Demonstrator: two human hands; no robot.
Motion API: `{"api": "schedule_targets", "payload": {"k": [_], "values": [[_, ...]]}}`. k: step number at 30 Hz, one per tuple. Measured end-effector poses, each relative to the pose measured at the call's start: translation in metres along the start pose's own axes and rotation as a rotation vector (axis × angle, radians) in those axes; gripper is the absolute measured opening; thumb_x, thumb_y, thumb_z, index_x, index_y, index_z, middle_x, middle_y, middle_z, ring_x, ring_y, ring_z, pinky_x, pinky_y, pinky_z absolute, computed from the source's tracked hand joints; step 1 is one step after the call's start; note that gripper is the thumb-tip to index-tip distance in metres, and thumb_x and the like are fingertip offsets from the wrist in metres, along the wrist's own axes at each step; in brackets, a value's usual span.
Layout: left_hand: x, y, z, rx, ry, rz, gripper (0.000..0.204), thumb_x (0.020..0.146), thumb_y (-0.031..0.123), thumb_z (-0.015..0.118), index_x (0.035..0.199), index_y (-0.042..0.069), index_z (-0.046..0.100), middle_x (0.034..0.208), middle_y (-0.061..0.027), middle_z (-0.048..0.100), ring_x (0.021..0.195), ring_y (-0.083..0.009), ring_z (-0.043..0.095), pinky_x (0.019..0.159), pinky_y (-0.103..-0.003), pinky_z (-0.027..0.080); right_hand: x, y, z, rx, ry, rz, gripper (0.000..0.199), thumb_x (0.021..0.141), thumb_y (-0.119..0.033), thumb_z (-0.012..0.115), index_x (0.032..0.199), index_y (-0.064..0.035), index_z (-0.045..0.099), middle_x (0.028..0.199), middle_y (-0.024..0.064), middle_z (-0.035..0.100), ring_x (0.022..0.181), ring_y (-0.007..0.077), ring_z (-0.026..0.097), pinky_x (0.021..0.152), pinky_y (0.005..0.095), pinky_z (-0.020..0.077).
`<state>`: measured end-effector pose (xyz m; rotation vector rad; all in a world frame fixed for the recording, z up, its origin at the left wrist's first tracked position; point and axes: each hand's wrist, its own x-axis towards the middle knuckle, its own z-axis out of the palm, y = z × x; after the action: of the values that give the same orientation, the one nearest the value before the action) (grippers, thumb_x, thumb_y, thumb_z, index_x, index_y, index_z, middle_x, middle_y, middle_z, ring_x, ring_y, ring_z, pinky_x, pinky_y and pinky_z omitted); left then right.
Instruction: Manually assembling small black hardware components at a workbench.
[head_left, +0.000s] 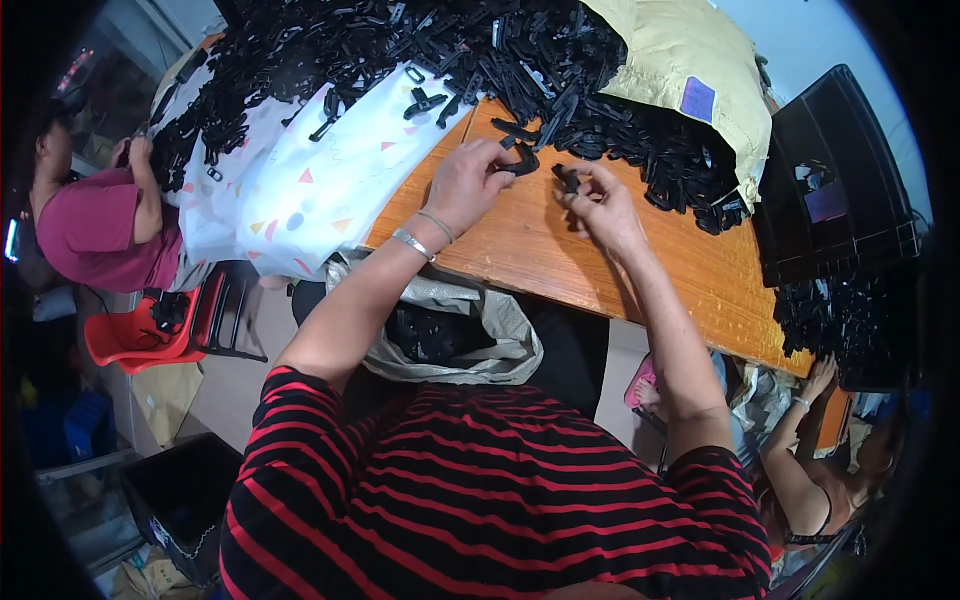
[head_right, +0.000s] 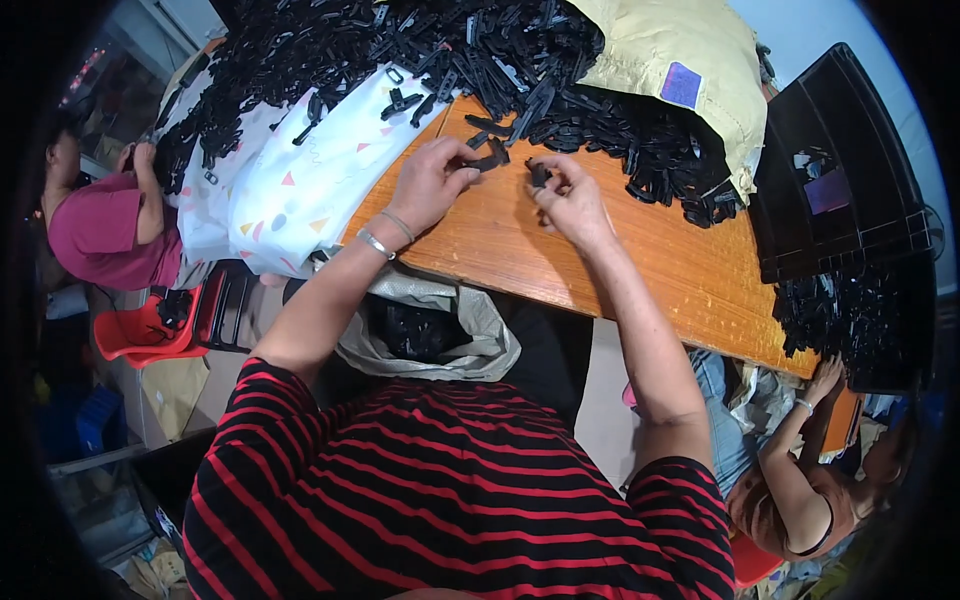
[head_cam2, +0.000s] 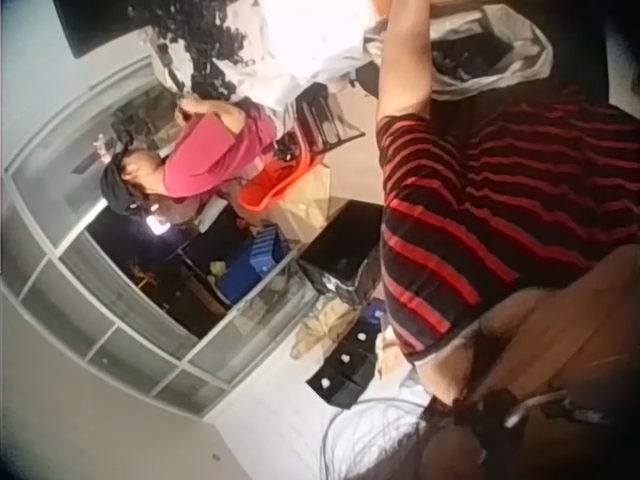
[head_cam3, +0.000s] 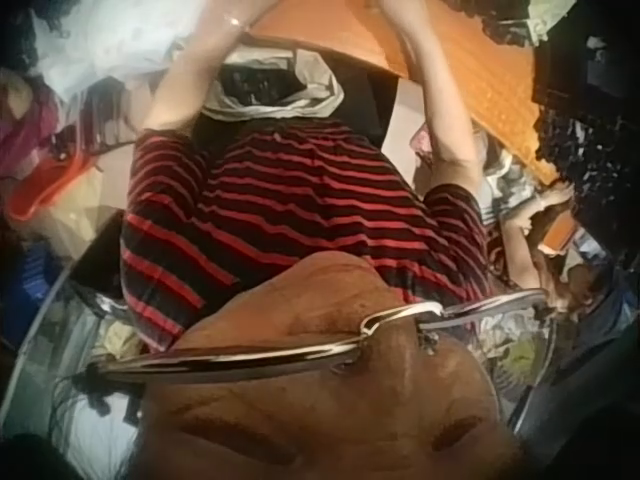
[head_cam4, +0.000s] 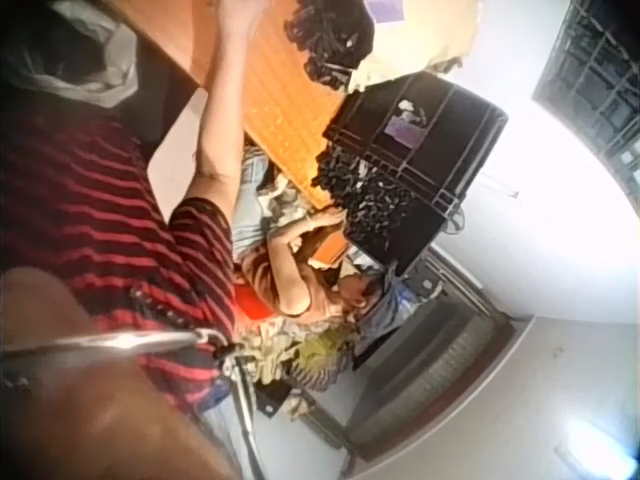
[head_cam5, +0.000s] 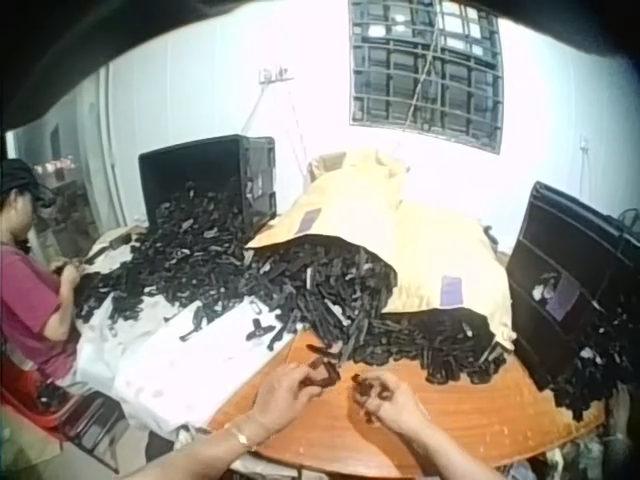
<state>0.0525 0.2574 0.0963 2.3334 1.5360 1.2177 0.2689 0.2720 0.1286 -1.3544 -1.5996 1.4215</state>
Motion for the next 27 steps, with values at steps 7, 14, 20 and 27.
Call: {"api": "schedule_targets", "payload": {"k": [7,14,20,27], "values": [[-0.022,0.001,-0.020,-1.059,-0.063,-0.752,0.018,0.086,0.010,0.064,0.100,0.001,0.057,0.079,-0.0038,0.063,0.068,-0.0100,0.062,0.060,-0.021,0.049,-0.009,0.032,0.048,-0.095,0.036,-0.403,0.018,0.078,0.000,0.066,0.090,-0.0021,0.054,0.077,0.0032,0.057,0.067,0.0125,0.059,0.056,0.0268,0.0476],[-0.046,-0.009,-0.027,-1.448,-0.098,-0.922,0.017,0.089,0.009,0.061,0.103,0.003,0.054,0.091,-0.0061,0.062,0.077,-0.0118,0.062,0.069,-0.022,0.052,-0.020,0.023,0.059,-0.677,0.123,-0.444,0.025,0.069,-0.012,0.075,0.090,-0.0063,0.062,0.088,0.0138,0.060,0.079,0.0356,0.062,0.067,0.0424,0.0500],[-0.045,0.005,-0.022,-1.512,-0.173,-0.900,0.018,0.089,0.007,0.060,0.105,0.004,0.054,0.095,-0.0077,0.064,0.084,-0.0118,0.064,0.069,-0.020,0.052,-0.020,0.013,0.045,-0.403,0.138,-0.473,0.020,0.082,-0.014,0.067,0.097,-0.0014,0.061,0.083,0.0124,0.063,0.069,0.0251,0.064,0.059,0.0346,0.0505],[-0.036,0.023,-0.018,-1.318,-0.369,-0.843,0.020,0.087,0.007,0.062,0.106,0.003,0.056,0.093,-0.0052,0.065,0.078,-0.0100,0.064,0.066,-0.019,0.052,-0.018,0.004,0.033,0.080,-0.121,-0.062,0.013,0.090,-0.012,0.060,0.087,0.0002,0.059,0.064,0.0032,0.060,0.046,0.0077,0.052,0.042,0.0211,0.0409]]}}
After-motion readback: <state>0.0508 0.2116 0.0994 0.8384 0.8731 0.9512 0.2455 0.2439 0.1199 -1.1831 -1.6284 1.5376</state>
